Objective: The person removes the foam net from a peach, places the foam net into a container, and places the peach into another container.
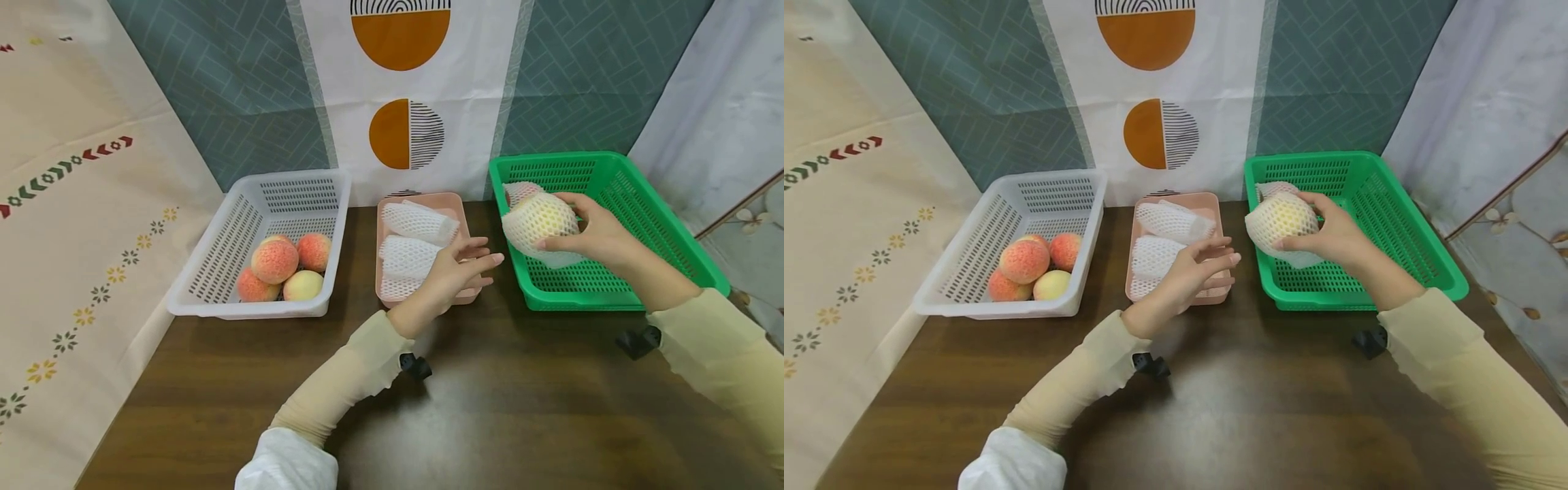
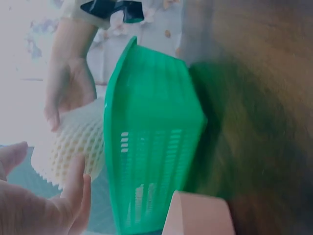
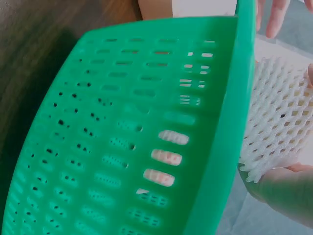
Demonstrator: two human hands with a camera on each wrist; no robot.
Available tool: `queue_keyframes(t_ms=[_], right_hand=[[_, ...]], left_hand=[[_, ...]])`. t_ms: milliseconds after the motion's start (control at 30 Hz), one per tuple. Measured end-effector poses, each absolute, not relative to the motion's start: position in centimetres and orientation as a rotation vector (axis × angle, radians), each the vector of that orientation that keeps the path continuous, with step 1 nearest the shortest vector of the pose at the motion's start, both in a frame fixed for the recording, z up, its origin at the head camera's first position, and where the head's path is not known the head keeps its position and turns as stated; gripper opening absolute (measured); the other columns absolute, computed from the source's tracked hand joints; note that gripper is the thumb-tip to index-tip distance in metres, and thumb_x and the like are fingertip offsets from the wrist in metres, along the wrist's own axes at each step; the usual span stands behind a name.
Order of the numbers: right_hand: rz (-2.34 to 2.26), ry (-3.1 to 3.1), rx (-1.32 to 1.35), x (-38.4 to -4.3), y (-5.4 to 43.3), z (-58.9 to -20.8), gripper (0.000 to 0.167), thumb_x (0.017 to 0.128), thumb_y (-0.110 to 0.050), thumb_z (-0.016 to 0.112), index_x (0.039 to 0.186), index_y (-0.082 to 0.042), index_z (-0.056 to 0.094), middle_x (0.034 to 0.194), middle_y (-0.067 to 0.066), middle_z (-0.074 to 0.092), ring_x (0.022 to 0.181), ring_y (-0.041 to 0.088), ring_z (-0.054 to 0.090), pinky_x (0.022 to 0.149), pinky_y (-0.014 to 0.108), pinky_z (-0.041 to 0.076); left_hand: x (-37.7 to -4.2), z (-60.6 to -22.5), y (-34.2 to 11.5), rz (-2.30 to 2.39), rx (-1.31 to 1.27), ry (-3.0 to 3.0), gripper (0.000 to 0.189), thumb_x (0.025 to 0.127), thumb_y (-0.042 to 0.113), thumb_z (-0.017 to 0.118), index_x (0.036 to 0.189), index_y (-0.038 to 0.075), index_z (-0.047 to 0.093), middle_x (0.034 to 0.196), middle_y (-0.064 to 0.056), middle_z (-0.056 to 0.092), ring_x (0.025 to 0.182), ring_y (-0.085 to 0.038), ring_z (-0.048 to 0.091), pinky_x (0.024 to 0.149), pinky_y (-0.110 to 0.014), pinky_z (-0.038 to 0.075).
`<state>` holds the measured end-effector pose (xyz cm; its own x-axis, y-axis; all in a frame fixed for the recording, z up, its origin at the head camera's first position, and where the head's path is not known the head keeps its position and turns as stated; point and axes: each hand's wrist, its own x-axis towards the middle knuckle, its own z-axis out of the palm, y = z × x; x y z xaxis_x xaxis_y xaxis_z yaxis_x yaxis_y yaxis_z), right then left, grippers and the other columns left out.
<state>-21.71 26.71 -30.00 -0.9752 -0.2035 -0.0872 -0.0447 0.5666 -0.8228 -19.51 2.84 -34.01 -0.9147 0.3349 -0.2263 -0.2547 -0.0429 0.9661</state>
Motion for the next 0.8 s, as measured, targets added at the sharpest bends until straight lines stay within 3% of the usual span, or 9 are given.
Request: queue_keyframes(t_ms=[133, 367, 800], right_hand=[[-1.364, 2.631, -0.254, -21.1, 26.1, -29.9, 0.083, 0.083, -0.021, 0.074, 0.148, -0.010, 0.023, 0.138, 0.012, 0.033, 0.106, 0.026, 0.043, 0.071, 0.026, 0.050], [-1.344, 2.606, -0.383, -20.3, 25.2, -30.5, 0.087, 0.083, -0.016, 0.073, 0.150, -0.006, 0.019, 0.141, 0.020, 0.032, 0.110, 0.033, 0.045, 0.070, 0.024, 0.049], [-1.374, 2.561, -0.523, -18.8, 23.3, -30.5, 0.084, 0.079, -0.010, 0.076, 0.147, -0.006, 0.026, 0.132, 0.018, 0.040, 0.104, 0.029, 0.047, 0.071, 0.023, 0.052]], left_hand=[[-19.8, -33.7, 1.8, 2.051, 0.176, 1.851, 0.052, 0.087, 0.017, 0.069, 0.136, 0.015, 0.050, 0.127, -0.007, 0.054, 0.101, -0.027, 0.066, 0.091, -0.046, 0.051], [-19.7, -33.4, 0.1, 2.034, 0.352, 1.940, 0.059, 0.086, 0.011, 0.068, 0.140, 0.018, 0.046, 0.138, -0.008, 0.047, 0.123, -0.024, 0.052, 0.088, -0.036, 0.054], [-19.4, -32.6, -1.0, 1.905, 0.521, 2.117, 0.062, 0.085, 0.013, 0.071, 0.141, 0.020, 0.045, 0.141, -0.007, 0.046, 0.126, -0.027, 0.050, 0.093, -0.033, 0.051]])
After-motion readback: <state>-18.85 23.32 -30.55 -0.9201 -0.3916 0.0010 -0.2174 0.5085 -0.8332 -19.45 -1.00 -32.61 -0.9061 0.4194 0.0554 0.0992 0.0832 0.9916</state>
